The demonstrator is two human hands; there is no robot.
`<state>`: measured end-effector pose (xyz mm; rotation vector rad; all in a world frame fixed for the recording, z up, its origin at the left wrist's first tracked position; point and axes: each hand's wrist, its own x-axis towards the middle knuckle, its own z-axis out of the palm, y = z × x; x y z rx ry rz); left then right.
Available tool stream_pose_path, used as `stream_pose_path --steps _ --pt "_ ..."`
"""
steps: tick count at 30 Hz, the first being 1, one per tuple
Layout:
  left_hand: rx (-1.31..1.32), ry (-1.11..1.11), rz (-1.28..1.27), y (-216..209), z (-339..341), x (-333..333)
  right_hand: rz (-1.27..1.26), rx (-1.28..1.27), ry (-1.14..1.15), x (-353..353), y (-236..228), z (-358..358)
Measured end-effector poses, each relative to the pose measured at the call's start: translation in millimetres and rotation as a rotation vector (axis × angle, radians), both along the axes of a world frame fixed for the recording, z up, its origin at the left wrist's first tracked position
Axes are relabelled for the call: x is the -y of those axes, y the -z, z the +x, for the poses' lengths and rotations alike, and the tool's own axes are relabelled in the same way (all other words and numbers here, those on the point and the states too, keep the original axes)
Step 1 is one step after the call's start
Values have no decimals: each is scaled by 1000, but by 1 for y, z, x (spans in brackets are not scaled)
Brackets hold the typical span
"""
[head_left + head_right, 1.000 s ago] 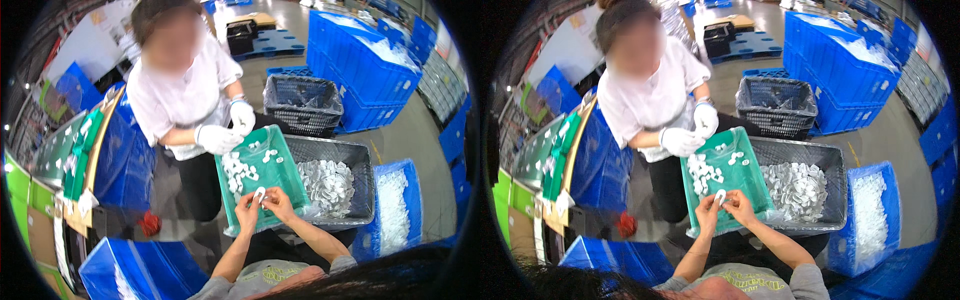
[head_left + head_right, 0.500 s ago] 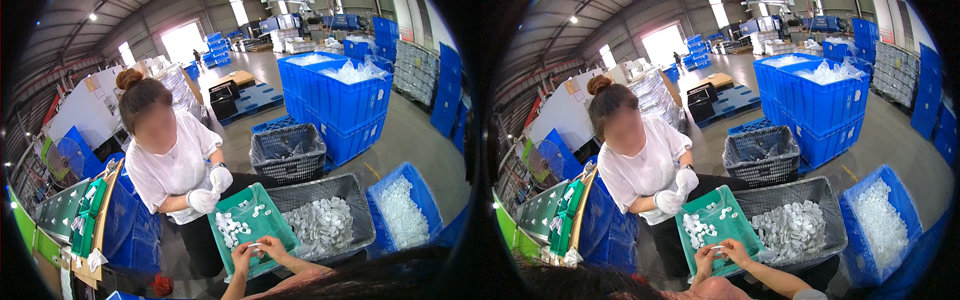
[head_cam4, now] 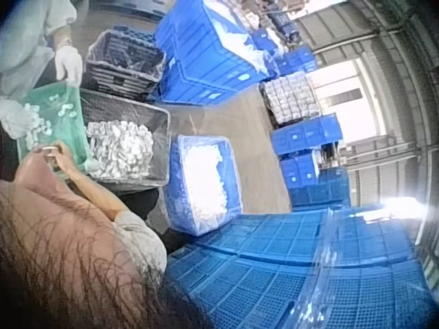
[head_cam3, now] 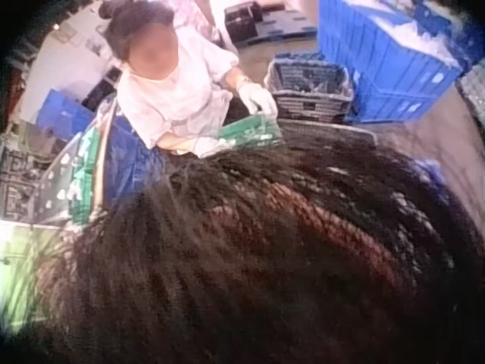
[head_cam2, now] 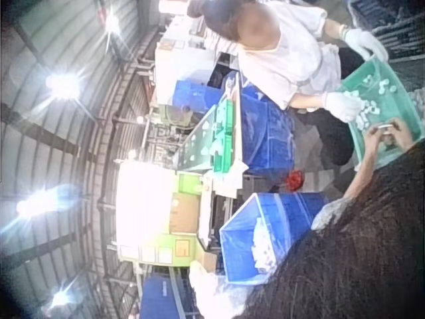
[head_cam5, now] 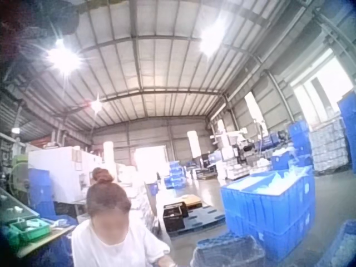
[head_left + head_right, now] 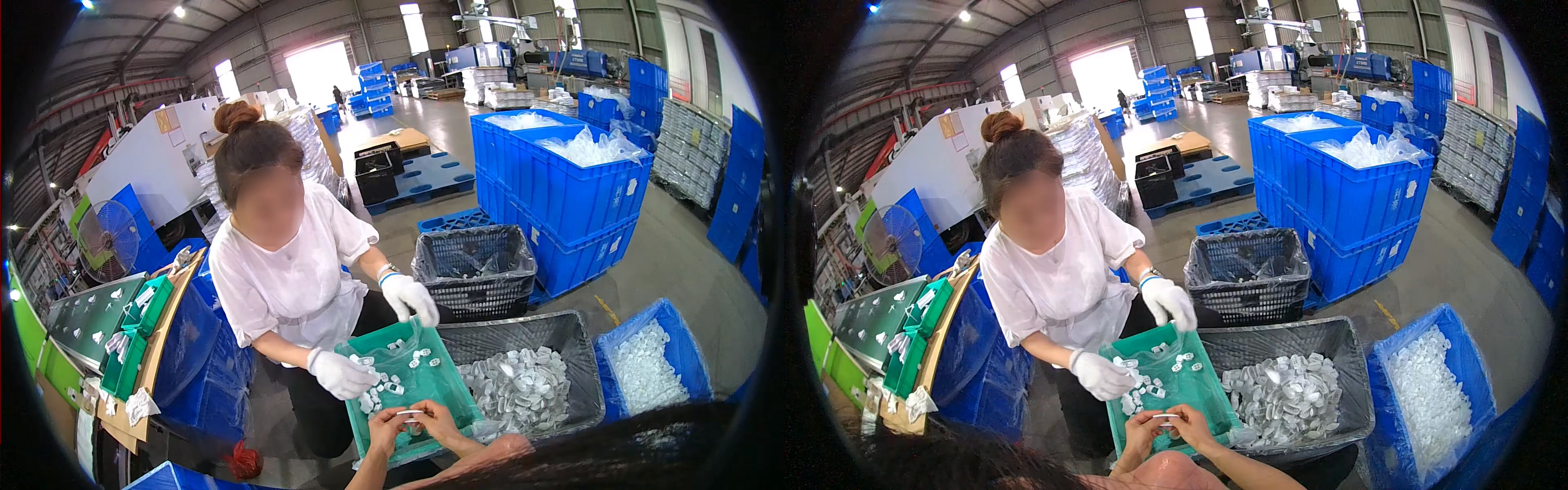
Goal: The person sorts small white plastic components by hand, transferring them from a shared bin into separate trays.
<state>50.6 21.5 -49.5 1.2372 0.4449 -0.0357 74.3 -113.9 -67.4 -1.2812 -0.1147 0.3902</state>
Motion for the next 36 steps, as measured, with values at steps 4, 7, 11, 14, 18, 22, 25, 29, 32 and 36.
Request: stream_pose_path --steps 4,7,11,14,18,22,25,29,32,36 --pt "38 19 -164 6 0 -4 8 -17 16 2 -4 -2" --pt "46 -12 -153 4 -1 0 15 -6 46 1 -2 -2" --pt "48 -33 -147 4 -1 -2 -104 48 128 0 -3 -1" --pt "41 -66 -135 4 0 -5 -140 69 165 -1 -5 -1" --pt "16 -99 -80 4 2 -6 -161 151 176 -4 8 11" --pt "58 -166 -87 8 1 -5 -600 589 193 -2 -13 61" --pt "81 -204 -44 7 0 -2 -1057 962 329 -10 -13 93" --pt "94 -198 -40 14 0 -3 -1388 590 18 -16 -5 111" --pt "76 -202 -29 10 2 -2 -1429 610 24 -16 18 115" --pt "110 -178 -33 13 3 -6 -1433 680 -39 -13 17 117"
